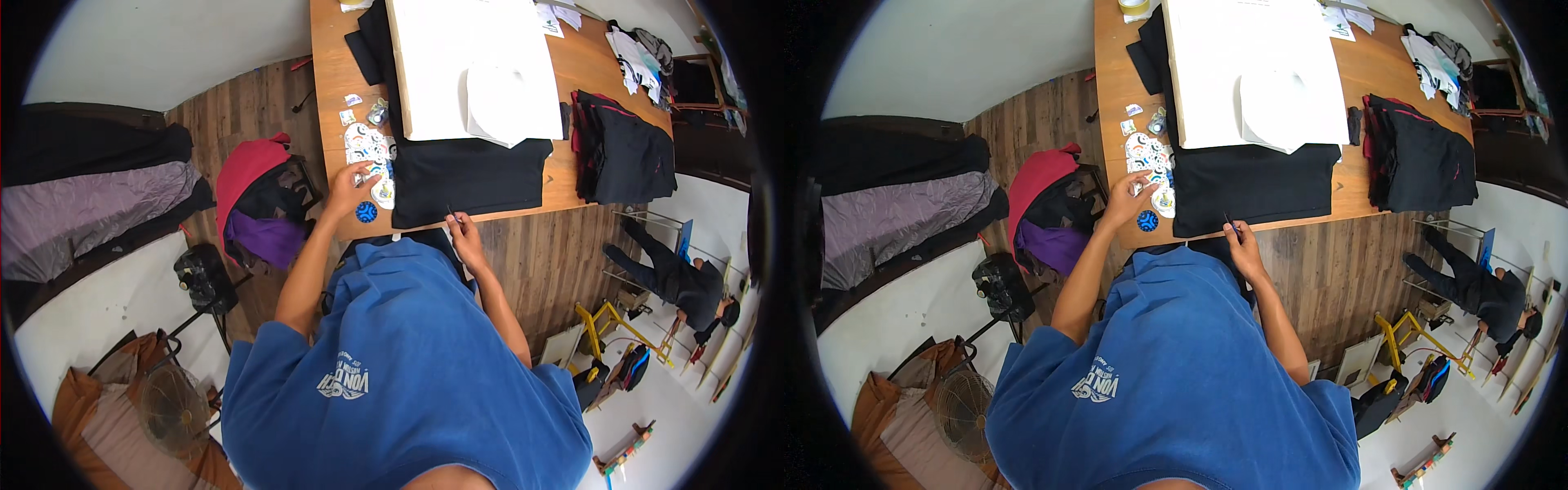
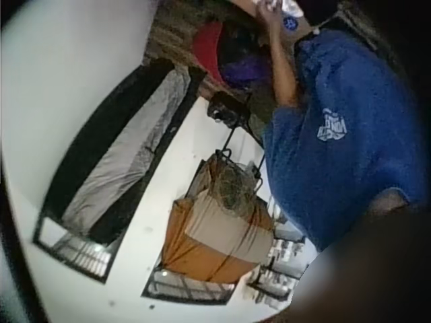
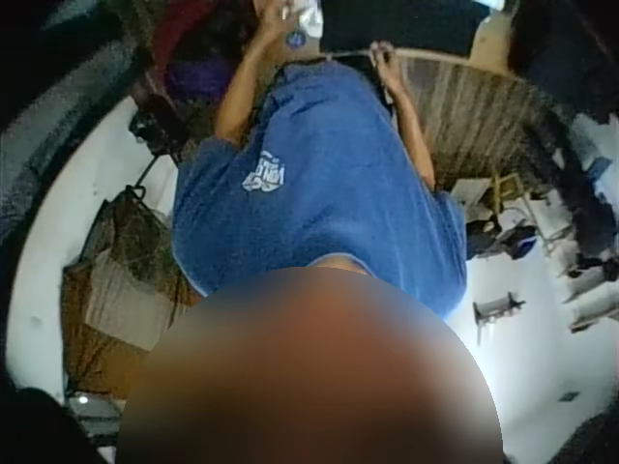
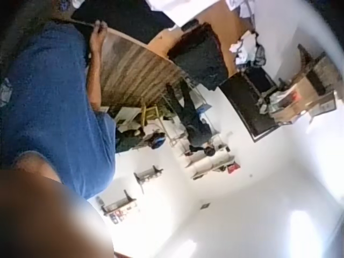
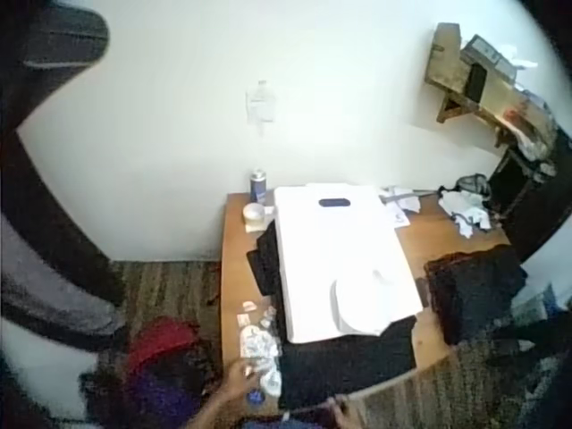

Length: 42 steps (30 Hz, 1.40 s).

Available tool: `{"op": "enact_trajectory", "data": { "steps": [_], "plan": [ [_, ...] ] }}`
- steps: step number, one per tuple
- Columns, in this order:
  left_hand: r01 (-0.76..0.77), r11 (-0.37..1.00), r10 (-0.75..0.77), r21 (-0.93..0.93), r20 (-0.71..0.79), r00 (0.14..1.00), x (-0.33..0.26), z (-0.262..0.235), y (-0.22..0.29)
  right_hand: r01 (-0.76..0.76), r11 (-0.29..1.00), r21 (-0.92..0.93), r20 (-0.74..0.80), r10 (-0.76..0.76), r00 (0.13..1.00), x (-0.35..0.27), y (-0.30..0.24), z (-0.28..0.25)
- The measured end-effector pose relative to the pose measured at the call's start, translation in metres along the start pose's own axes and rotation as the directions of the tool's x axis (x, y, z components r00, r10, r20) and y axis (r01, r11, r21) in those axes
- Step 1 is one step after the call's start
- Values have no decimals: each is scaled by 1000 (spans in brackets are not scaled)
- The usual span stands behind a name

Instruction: Preparing a graphic transfer and applying it to a t-shirt using a heat press.

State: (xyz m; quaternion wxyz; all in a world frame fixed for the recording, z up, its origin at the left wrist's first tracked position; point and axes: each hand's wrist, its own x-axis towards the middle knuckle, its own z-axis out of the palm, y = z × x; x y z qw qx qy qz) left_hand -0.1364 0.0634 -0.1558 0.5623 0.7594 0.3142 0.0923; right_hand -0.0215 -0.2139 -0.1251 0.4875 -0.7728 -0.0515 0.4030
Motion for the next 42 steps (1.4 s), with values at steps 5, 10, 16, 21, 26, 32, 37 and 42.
{"op": "enact_trajectory", "data": {
  "steps": [5, 10, 16, 21, 26, 32, 37, 42],
  "plan": [
    [-256, 961, 267, 100, -110, 957, 35, 11, -8, 51, 999, 4, 2, -51, 999, 2, 0, -1],
    [-252, 809, 308, 531, -18, 951, 63, 17, 8, 14, 1000, 25, -25, -14, 1000, -4, -9, -2],
    [-254, 783, 274, 568, 52, 960, 71, 25, -6, -12, 998, 64, -67, 17, 998, -6, 11, -8],
    [-257, 857, 323, 446, -77, 943, 73, 31, -15, -3, 999, 41, -84, 7, 996, -7, 23, -9],
    [-285, 905, 352, 315, -181, 918, 83, 27, -25, 6, 999, 48, -71, -3, 997, -8, 5, -4],
    [-21, 963, -39, -267, -218, 975, 74, 2, 7, 3, 1000, 29, -59, -2, 998, -5, 0, -3],
    [163, 726, -288, -669, -81, 954, 39, -29, 55, 40, 998, 46, -46, -38, 998, -1, -12, 4],
    [99, 694, -131, -713, 11, 991, 7, -29, 105, 213, 969, 125, -14, -213, 977, 19, -61, 29]
  ]
}}
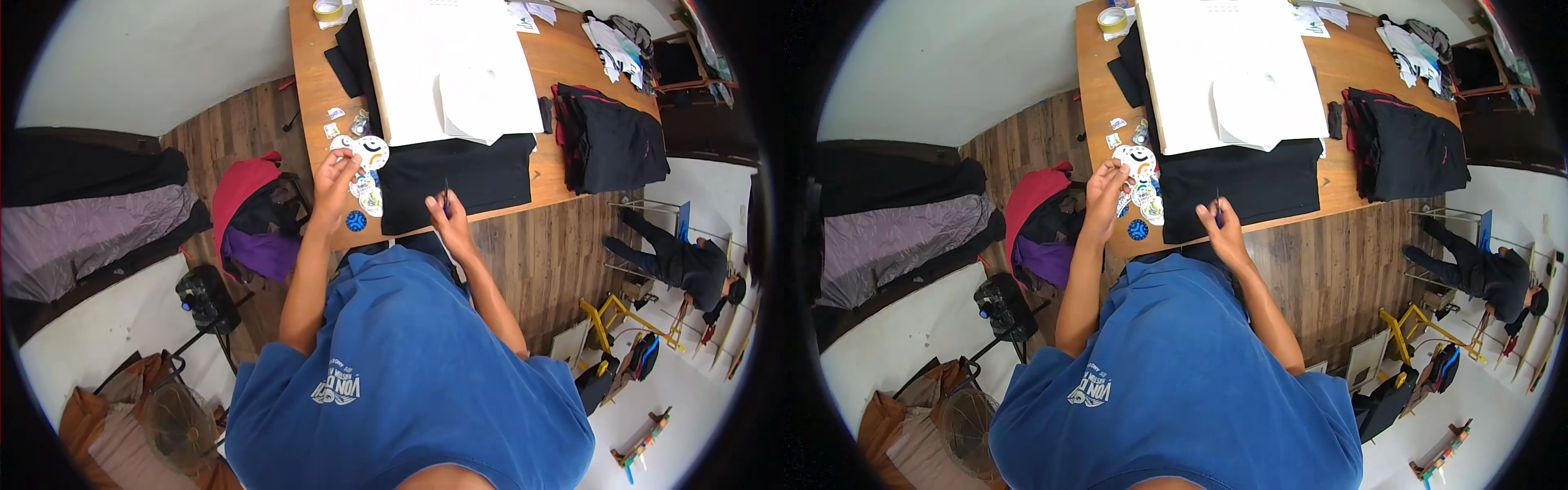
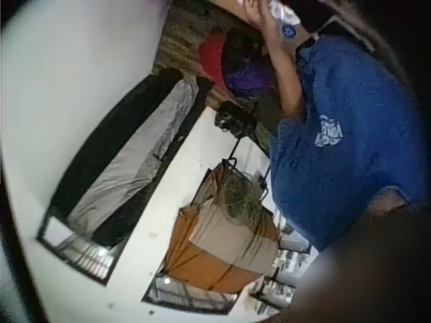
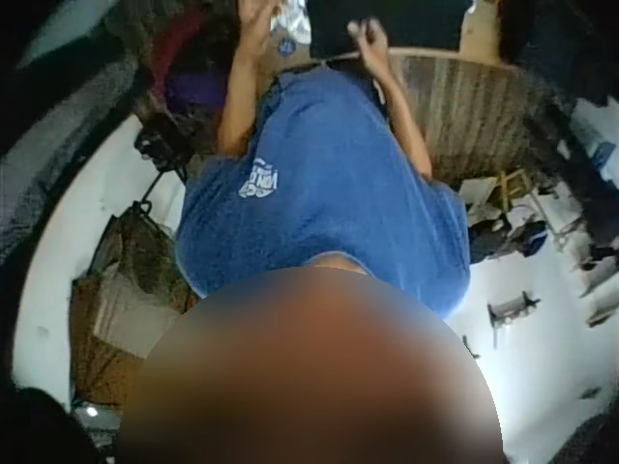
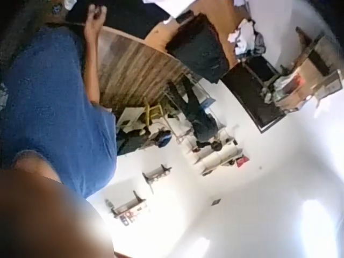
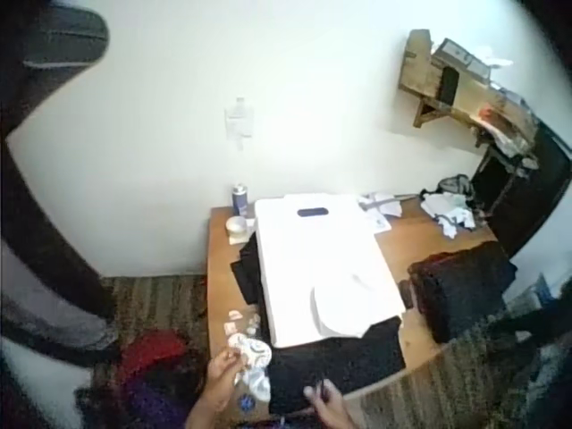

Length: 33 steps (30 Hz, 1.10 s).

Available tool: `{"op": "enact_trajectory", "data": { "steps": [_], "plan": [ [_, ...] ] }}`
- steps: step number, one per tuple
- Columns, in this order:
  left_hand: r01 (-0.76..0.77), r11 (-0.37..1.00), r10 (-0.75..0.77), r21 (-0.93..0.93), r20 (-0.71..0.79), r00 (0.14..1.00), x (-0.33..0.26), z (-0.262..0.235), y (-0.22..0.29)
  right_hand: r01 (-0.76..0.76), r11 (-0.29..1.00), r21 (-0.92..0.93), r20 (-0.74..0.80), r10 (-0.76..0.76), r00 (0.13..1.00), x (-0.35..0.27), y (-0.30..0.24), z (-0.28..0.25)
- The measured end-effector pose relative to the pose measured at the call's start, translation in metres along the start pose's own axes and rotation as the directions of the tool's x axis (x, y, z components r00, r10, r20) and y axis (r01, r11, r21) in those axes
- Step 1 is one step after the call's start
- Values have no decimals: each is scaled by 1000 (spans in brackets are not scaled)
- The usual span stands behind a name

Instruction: Preparing a graphic transfer and applying it to a t-shirt using a heat press.

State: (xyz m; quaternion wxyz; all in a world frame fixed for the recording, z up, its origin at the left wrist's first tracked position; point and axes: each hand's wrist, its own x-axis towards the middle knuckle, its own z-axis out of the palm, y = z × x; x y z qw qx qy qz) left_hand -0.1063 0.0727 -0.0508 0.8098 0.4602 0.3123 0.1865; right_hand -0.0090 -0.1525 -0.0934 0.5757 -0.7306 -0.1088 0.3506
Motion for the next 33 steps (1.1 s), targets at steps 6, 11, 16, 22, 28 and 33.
{"op": "enact_trajectory", "data": {
  "steps": [6, 11, 16, 22, 28, 33],
  "plan": [
    [2, 999, -4, 36, 58, 998, -15, 33, 12, 167, 949, 269, 8, -175, 984, 19, -79, 40],
    [-38, 998, 33, 44, 112, 993, -12, 44, 8, 182, 952, 245, -93, -164, 982, 24, -92, 44],
    [-107, 992, 99, 73, 94, 991, -11, 61, 4, 188, 960, 209, -50, -181, 982, 31, -89, 27],
    [-134, 982, 134, 134, 6, 991, -4, 78, 0, 192, 956, 222, -22, -192, 981, 44, -90, 10],
    [-104, 989, 110, 102, -56, 992, -4, 97, -5, 177, 946, 272, 7, -186, 983, 45, -93, -6],
    [-151, 983, 155, 103, -28, 988, 2, 111, -9, 149, 954, 261, 24, -161, 987, 53, -99, -15]
  ]
}}
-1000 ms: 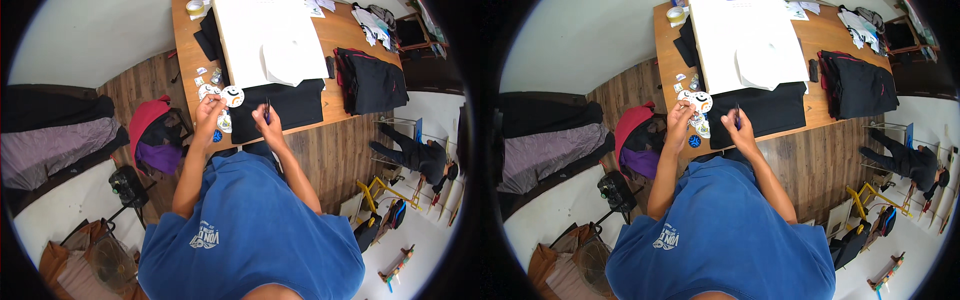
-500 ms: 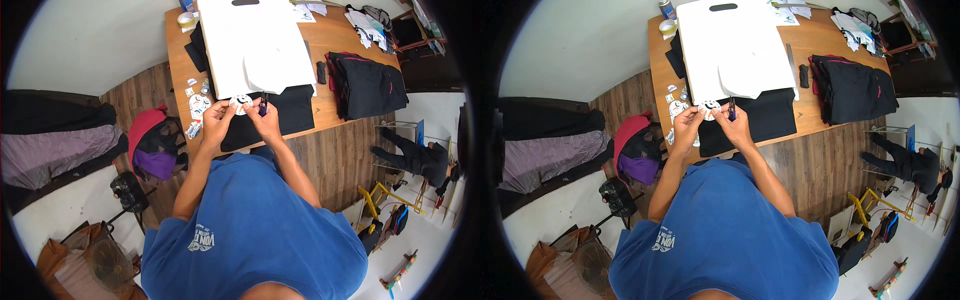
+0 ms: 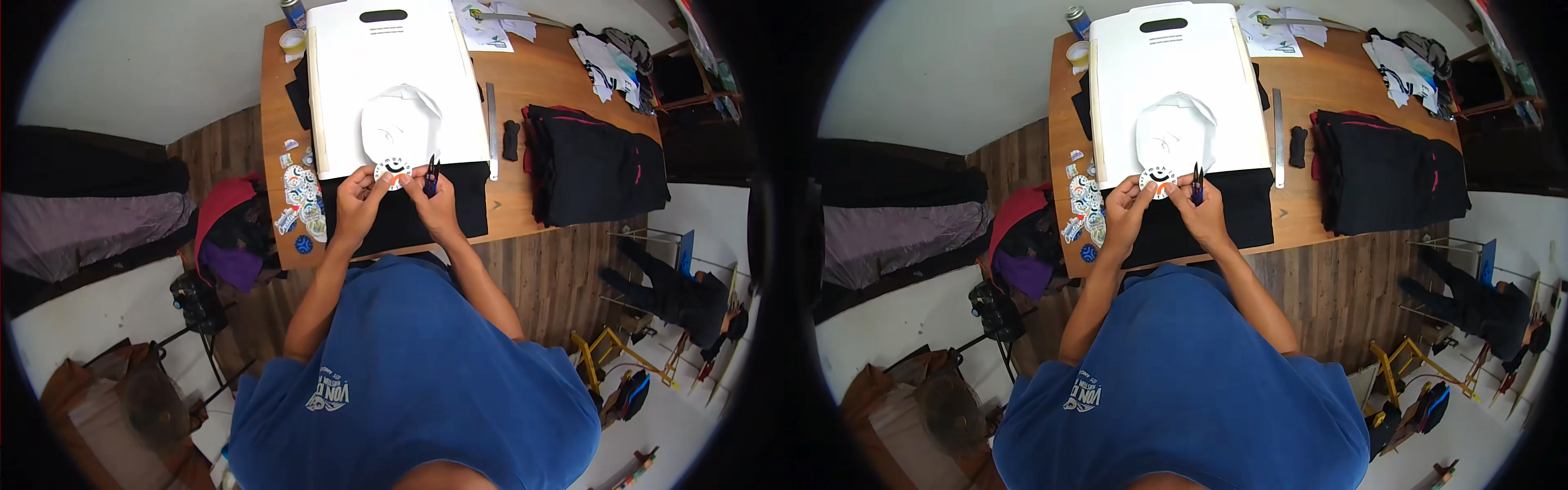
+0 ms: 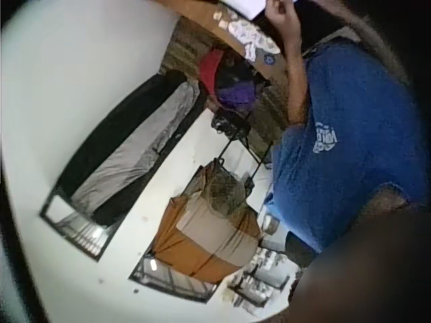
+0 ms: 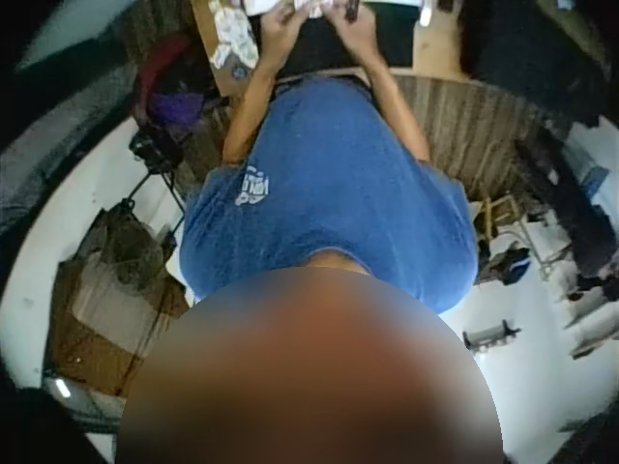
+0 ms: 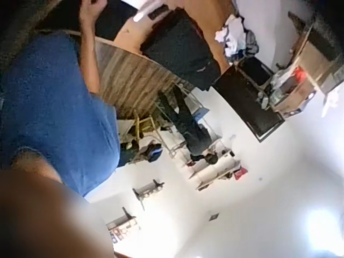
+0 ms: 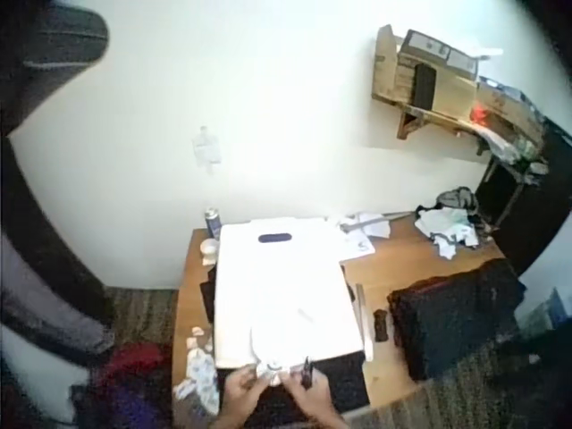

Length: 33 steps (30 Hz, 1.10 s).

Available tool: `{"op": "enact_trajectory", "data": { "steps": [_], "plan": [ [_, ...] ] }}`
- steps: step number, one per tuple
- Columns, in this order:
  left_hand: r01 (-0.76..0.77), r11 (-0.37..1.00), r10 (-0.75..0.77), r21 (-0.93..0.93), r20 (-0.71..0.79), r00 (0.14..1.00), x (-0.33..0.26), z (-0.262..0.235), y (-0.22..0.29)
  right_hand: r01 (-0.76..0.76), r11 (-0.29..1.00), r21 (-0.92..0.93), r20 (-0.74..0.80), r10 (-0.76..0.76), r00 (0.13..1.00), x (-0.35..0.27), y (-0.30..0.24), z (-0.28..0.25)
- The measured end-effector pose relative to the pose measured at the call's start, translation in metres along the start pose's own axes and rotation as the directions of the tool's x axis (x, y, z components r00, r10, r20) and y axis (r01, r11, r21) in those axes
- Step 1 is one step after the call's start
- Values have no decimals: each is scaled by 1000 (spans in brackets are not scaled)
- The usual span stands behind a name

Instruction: Preparing a graphic transfer and applying it to a t-shirt using a heat press.

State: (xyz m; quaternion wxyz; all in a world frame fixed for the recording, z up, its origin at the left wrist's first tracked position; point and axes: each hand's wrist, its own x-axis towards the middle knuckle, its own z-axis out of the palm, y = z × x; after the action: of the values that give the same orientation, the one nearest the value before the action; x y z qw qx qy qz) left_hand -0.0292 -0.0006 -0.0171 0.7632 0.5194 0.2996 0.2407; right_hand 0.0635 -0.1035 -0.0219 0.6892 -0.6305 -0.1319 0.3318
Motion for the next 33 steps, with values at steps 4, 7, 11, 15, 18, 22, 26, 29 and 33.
{"op": "enact_trajectory", "data": {
  "steps": [4, 7, 11, 15, 18, 22, 26, 29, 33],
  "plan": [
    [-79, 997, 79, 23, -9, 997, 5, 11, -1, 32, 999, -37, 97, -28, 995, 12, -1, -7],
    [-111, 994, 110, -10, -75, 991, 6, 20, 4, 37, 998, 56, 228, -49, 972, 17, -4, -15],
    [-142, 990, 143, 16, -95, 985, 9, 22, 4, -251, 894, 371, 487, 43, 872, 21, -5, -26],
    [-203, 979, 204, 25, -92, 975, 10, 24, 5, -187, 957, 220, 473, 63, 879, 18, -25, -25],
    [-237, 970, 241, 46, -110, 964, 8, 30, 10, -124, 973, 192, 503, 11, 864, 21, -23, -29],
    [-240, 964, 251, 111, -103, 962, 8, 26, 2, -133, 973, 190, 524, 14, 851, 19, -15, -30],
    [-212, 960, 234, 180, -111, 966, 8, 18, -14, -175, 958, 229, 527, 29, 850, 15, -14, -27],
    [-221, 964, 239, 145, -120, 963, 6, 24, -5, -187, 948, 257, 535, 21, 844, 17, -13, -28],
    [-223, 954, 249, 198, -116, 962, 5, 22, -6, -198, 942, 272, 551, 17, 834, 17, -13, -28]
  ]
}}
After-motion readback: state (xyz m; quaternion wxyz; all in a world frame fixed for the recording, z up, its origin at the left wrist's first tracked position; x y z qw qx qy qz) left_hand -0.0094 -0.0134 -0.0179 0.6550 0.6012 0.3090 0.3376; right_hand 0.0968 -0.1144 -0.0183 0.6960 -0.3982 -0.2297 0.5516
